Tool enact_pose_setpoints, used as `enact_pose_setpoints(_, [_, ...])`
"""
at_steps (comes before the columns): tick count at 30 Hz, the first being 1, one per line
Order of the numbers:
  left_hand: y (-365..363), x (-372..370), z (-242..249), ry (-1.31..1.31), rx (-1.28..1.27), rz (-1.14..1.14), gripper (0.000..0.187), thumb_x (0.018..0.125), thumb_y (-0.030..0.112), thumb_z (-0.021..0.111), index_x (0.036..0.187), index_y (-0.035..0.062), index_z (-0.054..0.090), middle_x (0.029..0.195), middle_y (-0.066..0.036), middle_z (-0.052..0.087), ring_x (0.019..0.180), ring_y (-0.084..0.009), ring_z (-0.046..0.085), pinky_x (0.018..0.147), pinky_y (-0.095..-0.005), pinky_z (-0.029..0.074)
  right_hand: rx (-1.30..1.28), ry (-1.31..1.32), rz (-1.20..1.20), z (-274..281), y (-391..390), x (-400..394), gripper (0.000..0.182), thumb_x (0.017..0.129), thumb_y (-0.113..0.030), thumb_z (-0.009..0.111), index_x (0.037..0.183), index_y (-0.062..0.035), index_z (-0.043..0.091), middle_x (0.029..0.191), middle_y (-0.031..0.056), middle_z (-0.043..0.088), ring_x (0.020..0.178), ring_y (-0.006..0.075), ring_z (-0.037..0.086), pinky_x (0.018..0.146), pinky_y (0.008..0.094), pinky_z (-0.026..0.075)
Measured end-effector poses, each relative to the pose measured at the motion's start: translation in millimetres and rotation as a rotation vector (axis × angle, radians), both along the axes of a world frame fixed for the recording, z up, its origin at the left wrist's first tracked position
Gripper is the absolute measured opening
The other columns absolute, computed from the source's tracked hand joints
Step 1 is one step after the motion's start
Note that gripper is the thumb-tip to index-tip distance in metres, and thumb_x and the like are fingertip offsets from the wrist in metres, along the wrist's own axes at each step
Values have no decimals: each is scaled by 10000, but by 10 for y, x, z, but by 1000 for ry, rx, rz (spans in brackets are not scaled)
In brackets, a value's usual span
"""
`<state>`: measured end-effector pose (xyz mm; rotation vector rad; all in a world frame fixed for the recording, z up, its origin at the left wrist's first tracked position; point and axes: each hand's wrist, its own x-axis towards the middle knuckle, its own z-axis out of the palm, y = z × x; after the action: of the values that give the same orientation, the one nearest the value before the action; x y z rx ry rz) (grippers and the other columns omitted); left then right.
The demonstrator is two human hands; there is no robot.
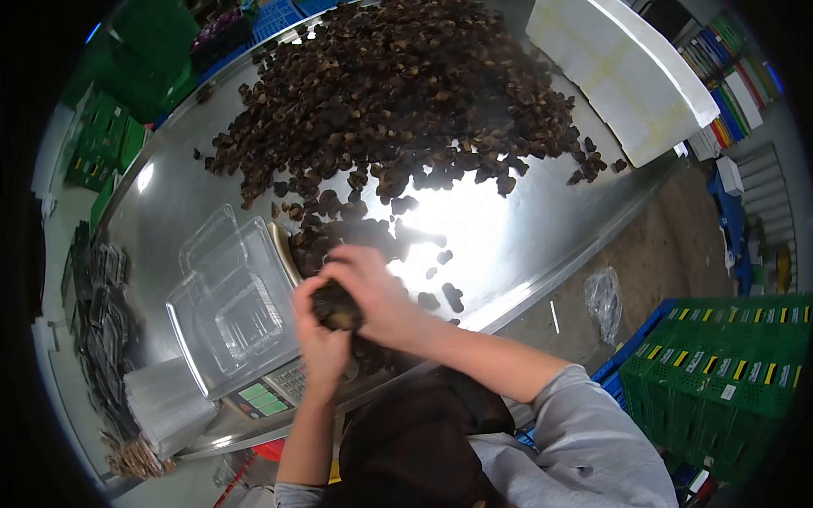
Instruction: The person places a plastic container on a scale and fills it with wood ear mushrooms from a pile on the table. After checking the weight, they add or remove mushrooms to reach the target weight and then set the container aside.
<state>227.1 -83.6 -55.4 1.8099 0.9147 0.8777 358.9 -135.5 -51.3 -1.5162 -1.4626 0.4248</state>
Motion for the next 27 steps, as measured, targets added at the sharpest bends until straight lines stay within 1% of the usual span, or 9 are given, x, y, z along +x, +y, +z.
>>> enact_pose_setpoints(2, [188,-331,267,-87,-122,85,528,686,14,718,1175,69,528,1121,-85,518,1107,-232,513,981,-347,406,88,24,46,198,312,-313,604,678,-104,778,1222,-75,516,1317,200,435,1223,419,433,1007,466,425])
enact_pose_setpoints(3, [292,-492,494,85,77,128,562,691,-9,725,1204,74,513,1135,-60,514,1114,-203,507,988,-324,405,93,53,92,320,459,-460,600,679,-92,773,1220,-71,514,1322,206,425,1223,424,428,1005,473,423])
enact_pose_setpoints(5, [504,-850,572,-112,-138,175,601,668,-87,698,1214,74,504,1225,-60,507,1176,-187,488,1022,-326,399,94,161,189,433,757,-786,568,688,-8,721,1212,-77,513,1322,208,418,1255,428,393,1022,490,407])
enact_pose_setpoints(10, [941,-1499,112,135,-63,184,641,625,-82,549,1252,47,512,1244,-125,516,1208,-262,493,1071,-366,362,-3,-10,313,76,1154,-1185,571,677,-27,732,1204,-31,510,1338,194,422,1296,400,374,1033,472,398])
enact_pose_setpoints(13, [806,-1438,-38,459,220,269,624,637,-30,579,1255,36,519,1286,-212,479,1231,-399,445,1085,-456,337,-69,-192,325,-6,1160,-1222,608,678,-70,742,1233,6,505,1328,203,435,1313,382,377,1033,462,405])
enact_pose_setpoints(18, [677,-1379,16,491,437,344,691,625,6,645,1296,51,484,1415,-250,362,1313,-457,357,1089,-497,317,-106,-92,450,302,1114,-945,661,735,-175,728,1331,-36,479,1437,253,370,1330,434,375,1093,451,364])
enact_pose_setpoints(21, [629,-1491,211,484,436,320,744,633,3,632,1348,55,434,1448,-242,338,1341,-436,346,1083,-490,332,-114,157,329,374,1013,-682,573,769,-202,742,1285,-51,545,1385,170,493,1309,337,460,1101,421,364])
enact_pose_setpoints(24, [693,-1701,301,242,294,272,704,657,6,585,1346,50,450,1478,-217,347,1333,-345,403,1025,-438,402,-140,153,129,110,895,-418,476,807,-131,722,1251,-49,572,1232,111,567,1038,182,617,895,304,521])
enact_pose_setpoints(27, [876,-1951,340,161,231,266,656,672,21,575,1322,45,481,1477,-196,375,1314,-321,432,1006,-415,417,-265,87,208,163,729,-337,582,791,-155,748,1316,-61,515,1307,101,493,873,146,617,737,299,534])
